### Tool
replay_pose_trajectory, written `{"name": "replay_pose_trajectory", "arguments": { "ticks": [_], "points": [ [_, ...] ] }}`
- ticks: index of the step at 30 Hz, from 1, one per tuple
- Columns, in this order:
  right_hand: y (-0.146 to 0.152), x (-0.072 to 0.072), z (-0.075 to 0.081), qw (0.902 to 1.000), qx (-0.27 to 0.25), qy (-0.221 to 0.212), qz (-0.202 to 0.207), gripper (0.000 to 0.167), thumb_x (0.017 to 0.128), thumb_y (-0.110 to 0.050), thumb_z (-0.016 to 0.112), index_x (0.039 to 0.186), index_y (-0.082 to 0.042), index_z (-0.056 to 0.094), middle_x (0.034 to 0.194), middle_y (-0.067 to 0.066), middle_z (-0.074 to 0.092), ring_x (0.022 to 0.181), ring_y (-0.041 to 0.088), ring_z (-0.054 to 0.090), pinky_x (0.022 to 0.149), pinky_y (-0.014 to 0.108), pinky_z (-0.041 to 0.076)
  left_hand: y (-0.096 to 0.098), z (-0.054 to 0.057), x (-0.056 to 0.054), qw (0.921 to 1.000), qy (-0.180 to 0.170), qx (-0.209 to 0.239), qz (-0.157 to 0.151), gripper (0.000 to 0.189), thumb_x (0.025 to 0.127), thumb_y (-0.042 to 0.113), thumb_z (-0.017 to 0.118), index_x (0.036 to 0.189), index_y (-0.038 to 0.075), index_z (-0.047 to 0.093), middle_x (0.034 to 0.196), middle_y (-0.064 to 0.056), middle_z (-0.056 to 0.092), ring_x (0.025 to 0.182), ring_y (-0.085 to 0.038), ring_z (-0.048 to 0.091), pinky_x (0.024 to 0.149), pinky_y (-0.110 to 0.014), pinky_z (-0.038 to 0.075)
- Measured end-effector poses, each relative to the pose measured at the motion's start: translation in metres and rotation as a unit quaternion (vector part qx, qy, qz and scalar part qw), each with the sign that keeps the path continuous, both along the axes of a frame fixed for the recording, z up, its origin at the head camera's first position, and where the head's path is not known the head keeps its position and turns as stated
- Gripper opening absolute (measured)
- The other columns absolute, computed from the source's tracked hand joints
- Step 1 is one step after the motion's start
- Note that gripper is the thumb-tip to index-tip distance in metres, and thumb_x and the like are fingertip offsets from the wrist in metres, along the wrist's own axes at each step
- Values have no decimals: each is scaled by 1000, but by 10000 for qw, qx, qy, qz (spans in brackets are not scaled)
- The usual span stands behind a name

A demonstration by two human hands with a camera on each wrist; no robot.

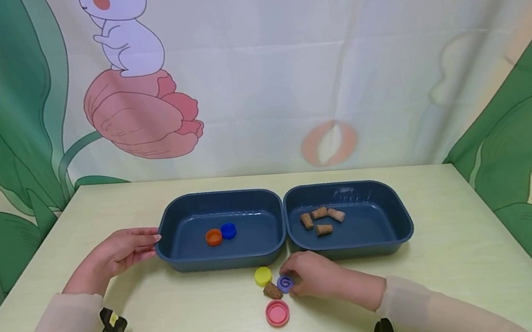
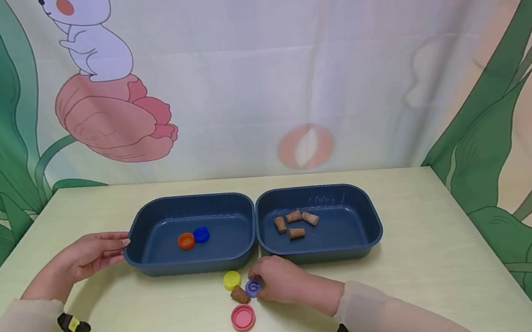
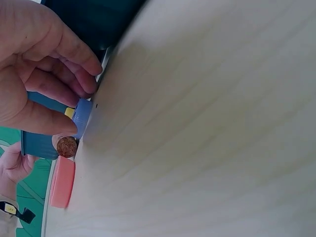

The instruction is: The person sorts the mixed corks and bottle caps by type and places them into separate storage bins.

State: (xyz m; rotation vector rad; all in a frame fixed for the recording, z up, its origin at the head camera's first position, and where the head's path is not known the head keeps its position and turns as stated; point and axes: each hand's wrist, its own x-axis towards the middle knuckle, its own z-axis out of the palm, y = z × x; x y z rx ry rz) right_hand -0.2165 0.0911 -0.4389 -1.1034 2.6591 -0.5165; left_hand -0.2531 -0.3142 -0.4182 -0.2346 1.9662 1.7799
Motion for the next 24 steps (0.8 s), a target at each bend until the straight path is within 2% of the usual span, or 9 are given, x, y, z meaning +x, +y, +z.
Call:
{"name": "replay_pose_trajectory", "arguments": {
  "ticks": [7,15,21,24],
  "points": [
    [-1,-1,-3,9999,43,121,17,26,83,-6,81,108,1,75,102,10,76,93,20,67,87,28,58,1,-1,1,10000,45,56,23,53,106,10,53,150,-13,34,86,10,75,76,-2,73,78,-17,62],
    [-1,-1,-3,9999,21,162,-23,25,81,-5,82,104,0,75,97,8,75,85,15,62,80,25,55,0,-2,0,10000,19,60,38,53,106,11,53,151,-12,34,86,10,75,76,-2,73,78,-18,62],
    [0,2,2,9998,-66,37,-173,26,80,-4,82,104,1,74,95,8,73,81,12,56,75,23,52,0,-2,0,10000,13,32,57,54,106,11,53,151,-12,34,85,10,75,76,-2,72,78,-18,62],
    [1,4,8,9997,-100,-28,-223,25,81,-3,81,105,2,74,96,9,73,82,14,59,76,23,54,0,-2,0,10000,7,32,62,54,106,11,53,151,-12,34,85,10,75,76,-2,72,78,-18,62]
  ]
}}
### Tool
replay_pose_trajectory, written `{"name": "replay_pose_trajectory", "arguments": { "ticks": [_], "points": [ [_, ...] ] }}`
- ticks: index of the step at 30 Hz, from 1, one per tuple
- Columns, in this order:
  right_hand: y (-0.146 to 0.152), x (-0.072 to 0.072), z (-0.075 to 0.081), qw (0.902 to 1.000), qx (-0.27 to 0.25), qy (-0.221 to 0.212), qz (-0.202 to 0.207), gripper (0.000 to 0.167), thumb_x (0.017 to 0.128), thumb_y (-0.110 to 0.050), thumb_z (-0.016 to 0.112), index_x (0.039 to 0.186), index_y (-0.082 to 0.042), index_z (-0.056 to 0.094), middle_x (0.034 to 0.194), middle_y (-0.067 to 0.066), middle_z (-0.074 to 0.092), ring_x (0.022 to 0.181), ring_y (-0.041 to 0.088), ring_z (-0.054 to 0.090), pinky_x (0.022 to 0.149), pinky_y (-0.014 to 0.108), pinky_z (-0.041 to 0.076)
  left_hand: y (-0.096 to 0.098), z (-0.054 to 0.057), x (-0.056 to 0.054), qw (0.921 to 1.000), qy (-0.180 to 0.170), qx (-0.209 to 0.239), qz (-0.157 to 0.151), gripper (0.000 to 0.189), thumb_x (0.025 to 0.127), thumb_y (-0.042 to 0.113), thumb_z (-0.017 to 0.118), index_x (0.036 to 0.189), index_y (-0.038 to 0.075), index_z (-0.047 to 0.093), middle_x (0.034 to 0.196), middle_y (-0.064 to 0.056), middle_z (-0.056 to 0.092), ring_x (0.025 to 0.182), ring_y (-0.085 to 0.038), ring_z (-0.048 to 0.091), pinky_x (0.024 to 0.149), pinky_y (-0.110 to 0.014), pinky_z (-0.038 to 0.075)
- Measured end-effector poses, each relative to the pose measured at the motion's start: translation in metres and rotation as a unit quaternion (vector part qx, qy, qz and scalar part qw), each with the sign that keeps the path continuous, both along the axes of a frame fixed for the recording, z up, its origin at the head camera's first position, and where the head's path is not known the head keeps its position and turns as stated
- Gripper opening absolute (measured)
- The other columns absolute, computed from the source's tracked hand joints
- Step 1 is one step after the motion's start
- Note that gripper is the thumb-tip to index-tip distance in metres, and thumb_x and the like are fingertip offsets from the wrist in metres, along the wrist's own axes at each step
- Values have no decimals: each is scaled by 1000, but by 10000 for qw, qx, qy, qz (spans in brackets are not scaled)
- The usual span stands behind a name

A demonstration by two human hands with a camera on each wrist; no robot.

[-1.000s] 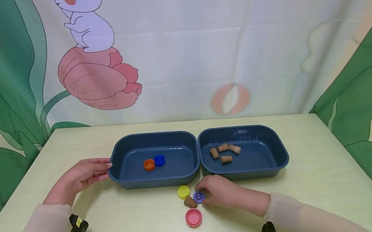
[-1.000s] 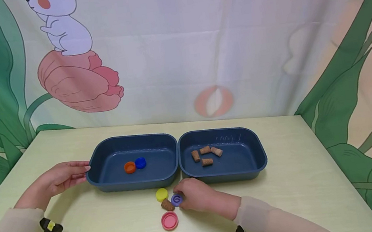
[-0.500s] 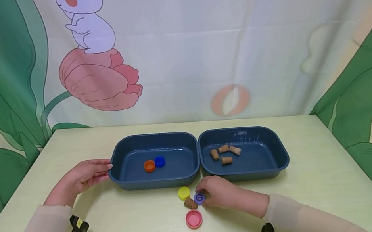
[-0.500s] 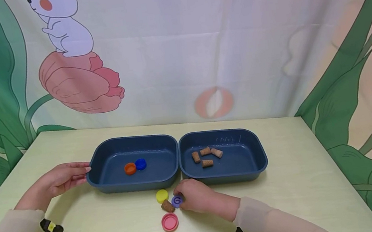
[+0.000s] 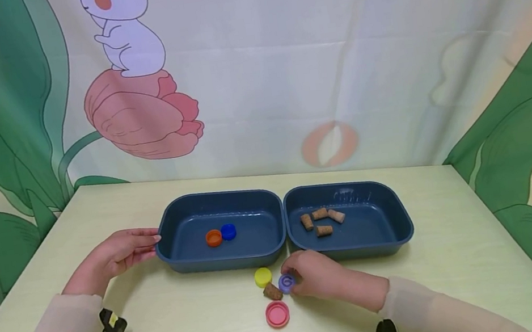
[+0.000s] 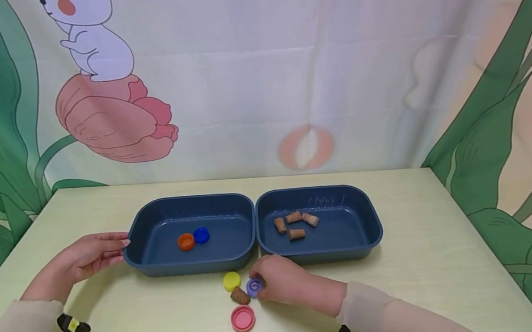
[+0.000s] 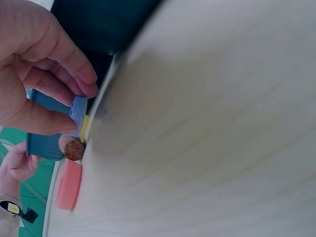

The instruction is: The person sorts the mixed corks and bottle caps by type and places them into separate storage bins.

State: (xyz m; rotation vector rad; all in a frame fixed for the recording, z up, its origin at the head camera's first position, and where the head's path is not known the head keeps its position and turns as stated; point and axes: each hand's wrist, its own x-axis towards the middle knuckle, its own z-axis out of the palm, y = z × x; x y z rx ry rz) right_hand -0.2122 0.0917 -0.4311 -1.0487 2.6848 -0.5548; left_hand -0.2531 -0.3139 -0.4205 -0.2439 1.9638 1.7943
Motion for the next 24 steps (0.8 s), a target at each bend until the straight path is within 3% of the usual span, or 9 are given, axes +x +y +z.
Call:
{"name": "replay_pose_trajectory", "arguments": {
  "ticks": [12,19,24],
  "points": [
    [4,9,34,9992,-30,-408,49,25,85,-4,78,109,-1,74,101,7,74,92,22,68,79,22,57,0,0,0,10000,44,-30,-16,50,106,11,53,148,-11,38,85,10,75,76,-2,72,78,-17,62],
    [5,2,54,9977,-42,-675,91,24,83,-6,77,107,-4,73,97,3,72,90,22,66,74,18,52,0,0,0,10000,59,-42,-8,53,106,11,53,150,-12,35,85,11,75,76,-1,72,79,-17,62],
    [6,-8,67,9984,41,-554,115,25,83,-7,77,107,-5,72,91,1,72,82,12,62,72,16,52,1,0,1,9999,70,89,19,51,106,10,53,149,-12,37,86,10,75,76,-2,72,78,-17,62]
  ]
}}
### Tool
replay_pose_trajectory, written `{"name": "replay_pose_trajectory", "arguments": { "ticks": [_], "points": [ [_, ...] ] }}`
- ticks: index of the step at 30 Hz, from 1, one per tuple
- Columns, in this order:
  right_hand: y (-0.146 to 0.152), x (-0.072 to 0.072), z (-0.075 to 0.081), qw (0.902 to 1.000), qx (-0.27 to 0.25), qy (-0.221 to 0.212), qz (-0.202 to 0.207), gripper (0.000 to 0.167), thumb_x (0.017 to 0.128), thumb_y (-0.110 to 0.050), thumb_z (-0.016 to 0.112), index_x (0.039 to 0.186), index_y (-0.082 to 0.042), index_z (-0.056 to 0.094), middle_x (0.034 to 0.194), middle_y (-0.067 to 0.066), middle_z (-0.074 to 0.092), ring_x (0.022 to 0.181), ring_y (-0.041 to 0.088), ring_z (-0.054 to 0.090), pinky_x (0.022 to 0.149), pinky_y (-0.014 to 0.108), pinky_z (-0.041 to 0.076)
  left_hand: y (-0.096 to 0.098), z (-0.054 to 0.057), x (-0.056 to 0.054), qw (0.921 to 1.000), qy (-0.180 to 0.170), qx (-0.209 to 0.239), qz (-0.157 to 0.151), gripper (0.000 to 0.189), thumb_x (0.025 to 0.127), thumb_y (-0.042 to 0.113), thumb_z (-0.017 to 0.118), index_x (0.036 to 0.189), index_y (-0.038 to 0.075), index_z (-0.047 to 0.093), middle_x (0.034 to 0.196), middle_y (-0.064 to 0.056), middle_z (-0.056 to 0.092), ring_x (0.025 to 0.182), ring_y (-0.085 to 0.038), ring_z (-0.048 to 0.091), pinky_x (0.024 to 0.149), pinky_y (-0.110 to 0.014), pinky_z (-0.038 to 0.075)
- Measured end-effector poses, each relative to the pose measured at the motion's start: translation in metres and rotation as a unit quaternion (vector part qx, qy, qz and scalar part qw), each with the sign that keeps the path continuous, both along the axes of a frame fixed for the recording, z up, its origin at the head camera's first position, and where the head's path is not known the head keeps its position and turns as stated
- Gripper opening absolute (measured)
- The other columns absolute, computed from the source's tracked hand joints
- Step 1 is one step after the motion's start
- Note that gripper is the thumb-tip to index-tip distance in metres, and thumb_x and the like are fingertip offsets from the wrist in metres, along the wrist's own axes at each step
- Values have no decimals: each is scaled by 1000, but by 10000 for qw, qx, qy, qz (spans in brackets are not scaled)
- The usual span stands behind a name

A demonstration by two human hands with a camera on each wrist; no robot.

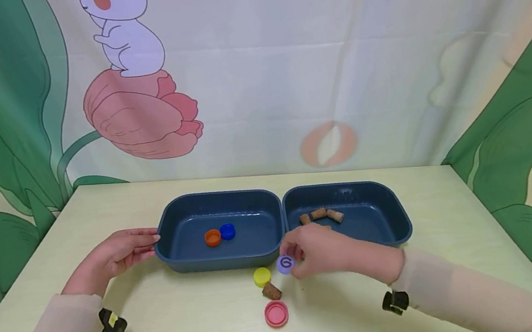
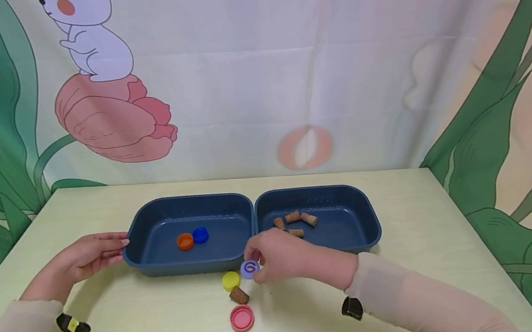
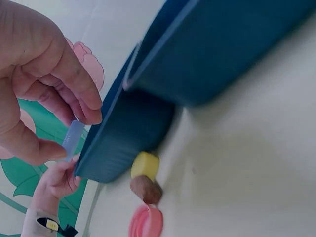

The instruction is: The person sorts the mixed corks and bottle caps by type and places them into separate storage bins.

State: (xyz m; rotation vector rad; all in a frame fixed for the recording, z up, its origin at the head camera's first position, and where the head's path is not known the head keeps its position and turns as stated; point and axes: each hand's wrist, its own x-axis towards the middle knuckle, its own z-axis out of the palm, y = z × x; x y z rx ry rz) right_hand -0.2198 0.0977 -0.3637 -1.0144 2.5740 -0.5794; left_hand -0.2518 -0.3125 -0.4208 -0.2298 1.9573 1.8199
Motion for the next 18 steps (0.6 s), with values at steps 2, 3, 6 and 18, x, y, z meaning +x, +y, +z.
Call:
{"name": "replay_pose_trajectory", "arguments": {
  "ticks": [2,3,6,18],
  "points": [
    [0,-5,6,9999,63,119,0,25,84,-9,77,107,-5,71,91,0,72,81,7,61,73,16,52,1,0,0,10000,5,27,28,48,105,10,53,147,-11,40,85,9,75,75,-2,72,77,-17,62],
    [0,-7,9,9999,71,134,-28,25,84,-10,78,107,-5,71,91,0,72,81,6,61,74,16,53,2,1,0,10000,4,35,42,48,105,10,54,146,-11,41,85,9,75,75,-2,72,77,-17,62],
    [-2,-15,20,9999,59,67,-101,25,85,-12,78,108,-5,70,93,1,72,81,5,61,76,16,54,3,1,0,9999,-12,39,95,48,105,10,54,146,-11,41,84,9,75,74,-2,72,76,-17,62],
    [-17,-51,56,9995,-48,-220,-231,27,90,-16,76,114,-4,69,105,8,75,96,16,68,85,26,59,4,1,2,9998,-19,34,187,55,106,9,50,151,-14,29,82,11,73,72,-1,71,75,-17,63]
  ]
}}
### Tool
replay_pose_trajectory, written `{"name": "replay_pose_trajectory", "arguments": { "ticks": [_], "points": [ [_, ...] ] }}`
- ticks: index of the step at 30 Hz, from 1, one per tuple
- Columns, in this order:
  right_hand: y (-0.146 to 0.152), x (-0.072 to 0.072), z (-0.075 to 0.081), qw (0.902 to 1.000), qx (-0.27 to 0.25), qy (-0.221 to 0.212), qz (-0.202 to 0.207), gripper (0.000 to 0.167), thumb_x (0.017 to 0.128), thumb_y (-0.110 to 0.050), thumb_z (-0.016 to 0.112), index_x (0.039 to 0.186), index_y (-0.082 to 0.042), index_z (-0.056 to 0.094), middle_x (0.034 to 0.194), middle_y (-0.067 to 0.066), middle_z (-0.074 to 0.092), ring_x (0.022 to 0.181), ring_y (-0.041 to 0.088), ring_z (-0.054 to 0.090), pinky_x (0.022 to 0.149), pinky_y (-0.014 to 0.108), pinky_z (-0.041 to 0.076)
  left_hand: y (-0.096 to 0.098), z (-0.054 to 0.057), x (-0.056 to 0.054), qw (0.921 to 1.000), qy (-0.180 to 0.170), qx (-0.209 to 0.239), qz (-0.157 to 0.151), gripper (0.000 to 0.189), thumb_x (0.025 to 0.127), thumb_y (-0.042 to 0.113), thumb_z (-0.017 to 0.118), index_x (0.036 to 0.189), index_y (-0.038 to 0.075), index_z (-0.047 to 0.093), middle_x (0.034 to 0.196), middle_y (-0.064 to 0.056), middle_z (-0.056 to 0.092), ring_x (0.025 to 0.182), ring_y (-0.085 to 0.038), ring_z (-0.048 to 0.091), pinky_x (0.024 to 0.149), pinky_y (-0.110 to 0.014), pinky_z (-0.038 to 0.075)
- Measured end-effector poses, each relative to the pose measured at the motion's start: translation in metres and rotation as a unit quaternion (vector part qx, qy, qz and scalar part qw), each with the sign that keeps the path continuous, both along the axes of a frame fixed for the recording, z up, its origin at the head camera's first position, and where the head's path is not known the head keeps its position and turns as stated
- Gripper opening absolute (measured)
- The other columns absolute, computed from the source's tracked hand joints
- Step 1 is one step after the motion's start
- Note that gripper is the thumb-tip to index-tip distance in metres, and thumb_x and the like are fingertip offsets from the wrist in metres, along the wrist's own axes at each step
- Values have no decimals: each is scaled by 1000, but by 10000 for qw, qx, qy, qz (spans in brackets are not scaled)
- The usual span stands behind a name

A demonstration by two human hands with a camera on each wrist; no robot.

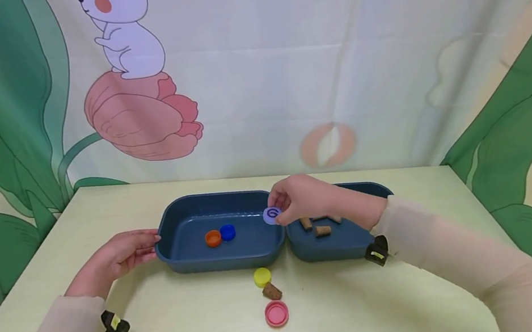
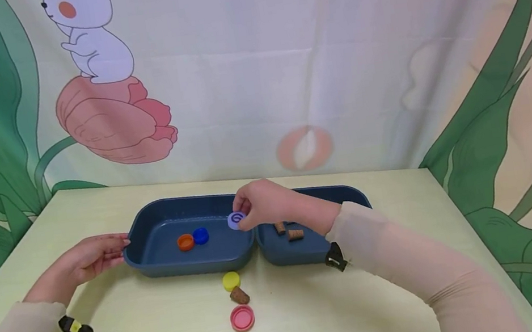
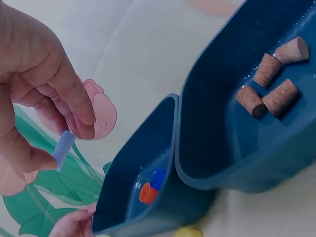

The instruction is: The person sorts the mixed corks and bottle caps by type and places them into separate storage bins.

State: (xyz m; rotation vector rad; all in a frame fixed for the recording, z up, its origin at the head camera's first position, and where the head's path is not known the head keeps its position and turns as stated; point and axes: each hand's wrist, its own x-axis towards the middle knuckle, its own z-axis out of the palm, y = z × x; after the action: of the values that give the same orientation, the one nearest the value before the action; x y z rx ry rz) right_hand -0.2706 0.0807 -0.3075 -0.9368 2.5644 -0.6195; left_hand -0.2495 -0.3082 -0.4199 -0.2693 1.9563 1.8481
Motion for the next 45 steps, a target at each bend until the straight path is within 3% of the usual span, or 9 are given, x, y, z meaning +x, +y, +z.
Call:
{"name": "replay_pose_trajectory", "arguments": {
  "ticks": [19,27,36,41,45],
  "points": [
    [-32,-45,16,9980,575,182,162,29,91,-19,73,114,-1,71,109,13,75,96,19,65,81,21,51,-2,-3,-2,9997,-59,240,3,47,106,8,50,146,-11,37,82,8,74,72,-3,72,73,-18,63],
    [-48,-57,12,9958,875,170,209,31,91,-22,73,114,-2,72,109,10,76,91,14,62,79,19,49,-1,-2,0,9993,-112,357,96,23,105,8,50,127,1,55,80,8,73,70,-3,72,72,-18,63],
    [-66,-73,-1,9947,1021,113,86,26,92,-25,73,106,-3,73,73,-5,61,69,8,52,65,18,42,0,-2,0,9992,-108,377,72,14,105,8,49,115,8,59,81,8,73,71,-4,72,72,-18,63],
    [-73,-80,-6,9949,1012,-30,21,23,93,-25,73,102,-3,73,71,-5,59,69,9,53,66,19,45,-1,-5,-1,9991,-80,428,19,16,106,8,50,120,5,57,82,8,73,72,-4,72,73,-18,63],
    [-79,-84,-9,9953,960,-155,-8,24,95,-24,72,104,-2,73,74,-4,61,71,10,54,68,19,48,-3,-7,-1,9987,-61,510,-3,11,106,9,51,113,11,59,82,9,72,73,-3,71,74,-18,63]
  ]
}}
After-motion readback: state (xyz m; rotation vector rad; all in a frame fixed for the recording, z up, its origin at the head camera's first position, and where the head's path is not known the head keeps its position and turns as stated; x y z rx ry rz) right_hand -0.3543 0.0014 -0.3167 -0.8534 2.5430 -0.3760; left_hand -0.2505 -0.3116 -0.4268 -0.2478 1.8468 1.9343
